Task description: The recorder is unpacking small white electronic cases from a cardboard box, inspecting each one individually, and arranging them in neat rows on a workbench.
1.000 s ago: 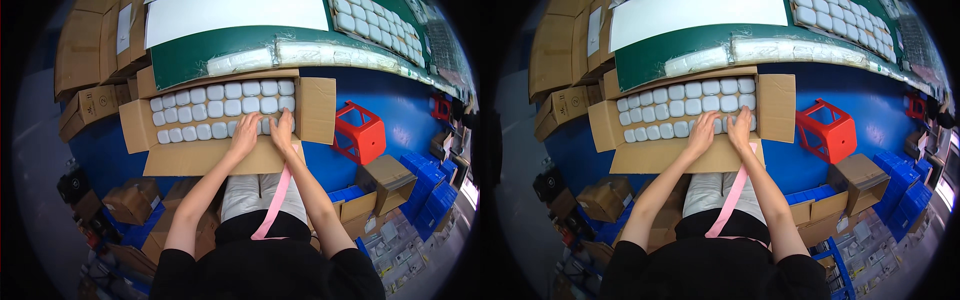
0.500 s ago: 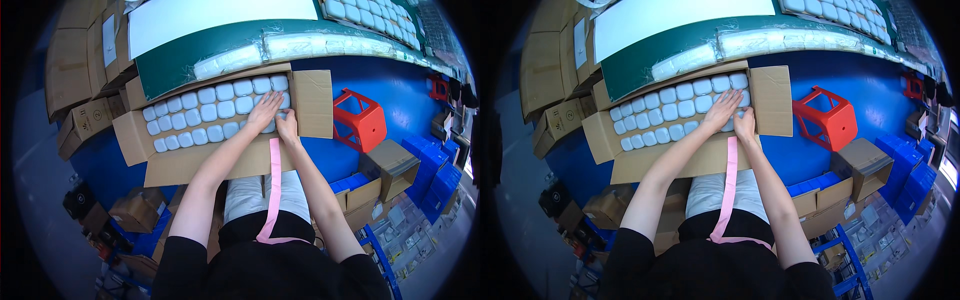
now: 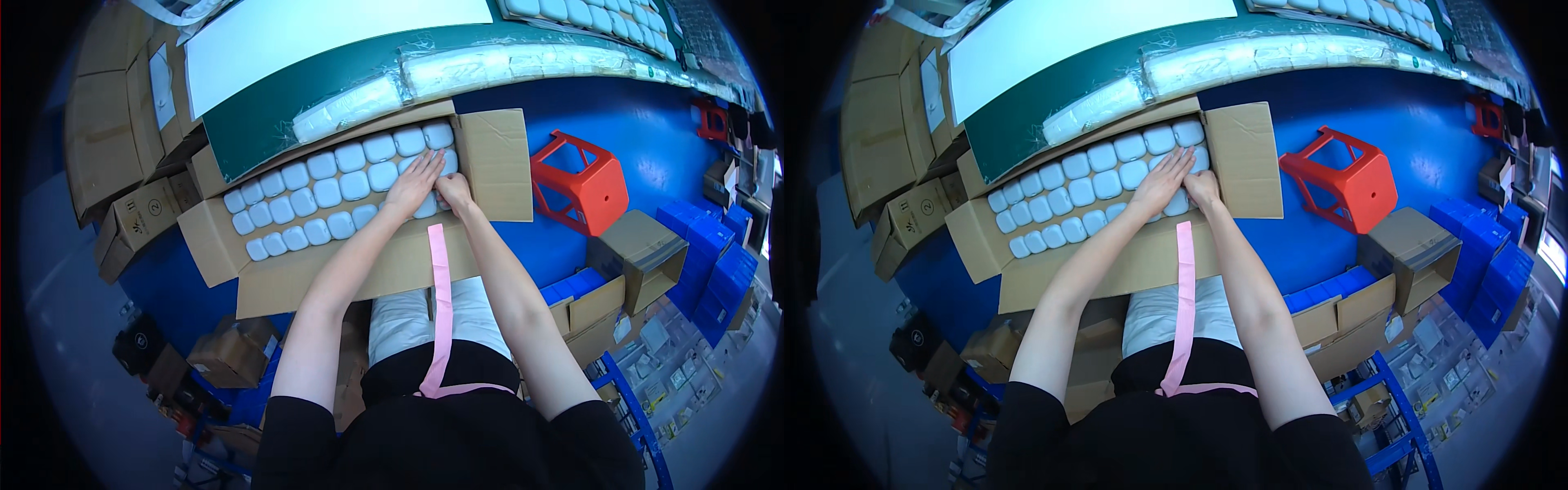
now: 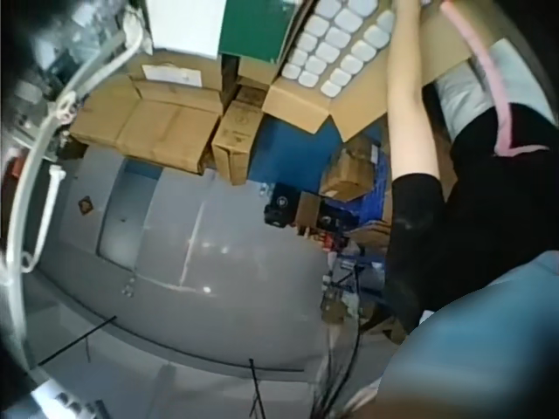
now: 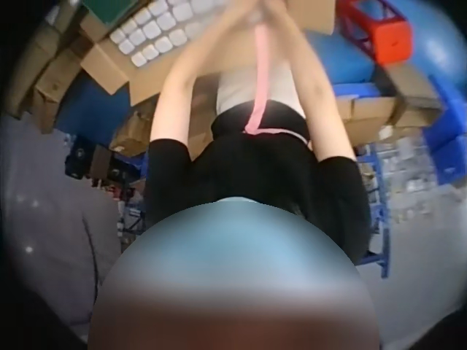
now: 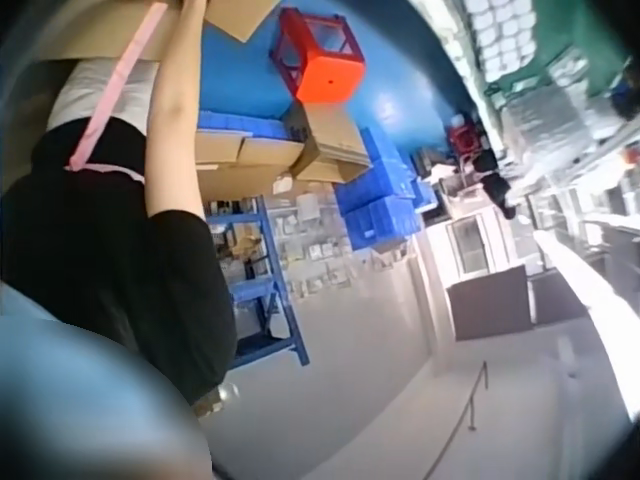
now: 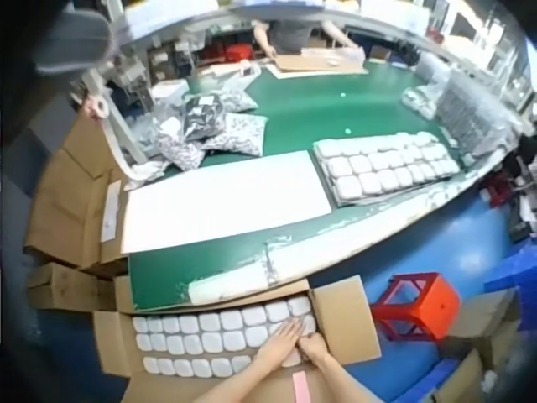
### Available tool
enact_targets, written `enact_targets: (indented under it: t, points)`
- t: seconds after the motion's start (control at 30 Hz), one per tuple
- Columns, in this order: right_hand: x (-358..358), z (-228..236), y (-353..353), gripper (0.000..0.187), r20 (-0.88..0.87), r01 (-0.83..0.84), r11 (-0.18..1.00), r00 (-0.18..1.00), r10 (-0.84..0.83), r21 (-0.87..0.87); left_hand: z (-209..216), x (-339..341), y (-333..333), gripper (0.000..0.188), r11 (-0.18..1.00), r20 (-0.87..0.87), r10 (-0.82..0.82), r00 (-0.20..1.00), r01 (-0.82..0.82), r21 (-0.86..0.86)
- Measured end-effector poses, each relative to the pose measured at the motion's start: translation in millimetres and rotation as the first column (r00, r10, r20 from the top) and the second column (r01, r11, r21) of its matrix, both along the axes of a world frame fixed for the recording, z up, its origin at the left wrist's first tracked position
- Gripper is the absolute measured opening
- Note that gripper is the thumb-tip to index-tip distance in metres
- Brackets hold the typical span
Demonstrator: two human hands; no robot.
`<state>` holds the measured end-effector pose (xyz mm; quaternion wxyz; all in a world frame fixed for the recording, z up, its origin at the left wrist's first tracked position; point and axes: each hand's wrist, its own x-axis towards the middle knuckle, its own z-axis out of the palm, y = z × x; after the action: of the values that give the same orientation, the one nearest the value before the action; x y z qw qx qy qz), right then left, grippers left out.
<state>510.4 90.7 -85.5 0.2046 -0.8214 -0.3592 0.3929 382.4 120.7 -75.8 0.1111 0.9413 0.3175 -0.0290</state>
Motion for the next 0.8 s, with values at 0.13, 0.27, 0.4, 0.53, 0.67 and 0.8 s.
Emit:
enact_targets:
  t: [0.13, 0.27, 0.4, 0.53, 0.67, 0.8]
  points:
    - [-3.8, 4.9, -5.4, 0.021, -0.024, 0.007, 1.000, 1.000, -0.007, 0.000, 0.7, -1.4, 4.1, 0.051, 0.998, 0.146, 0.043, 0.988, -0.037, -0.043]
    - [9.2, 7.9, -13.7, 0.017, -0.060, 0.029, 1.000, 0.998, -0.029, -0.007, 42.8, 18.2, 36.9, 0.043, 0.988, 0.195, 0.051, 0.979, -0.021, -0.153]
    - [19.3, 12.9, -17.7, 0.015, -0.101, 0.055, 0.998, 0.993, -0.057, -0.025, 68.8, 49.1, 73.9, 0.038, 0.970, 0.150, -0.144, 0.978, 0.170, -0.176]
    - [18.8, 29.5, -26.3, 0.014, -0.063, 0.055, 0.998, 0.996, -0.055, 0.007, 73.3, 73.5, 99.9, 0.034, 0.905, 0.063, -0.389, 0.919, 0.394, -0.162]
    - [19.1, 61.8, -32.5, 0.012, 0.139, -0.017, 0.992, 0.990, -0.001, 0.128, 71.8, 81.2, 113.9, 0.031, 0.838, -0.015, -0.535, 0.845, 0.528, -0.138]
    - [28.1, 78.9, -35.0, 0.010, 0.077, -0.046, 0.992, 0.996, 0.037, 0.115, 67.5, 86.7, 119.0, 0.023, 0.796, 0.263, -0.602, 0.754, 0.592, 0.128]
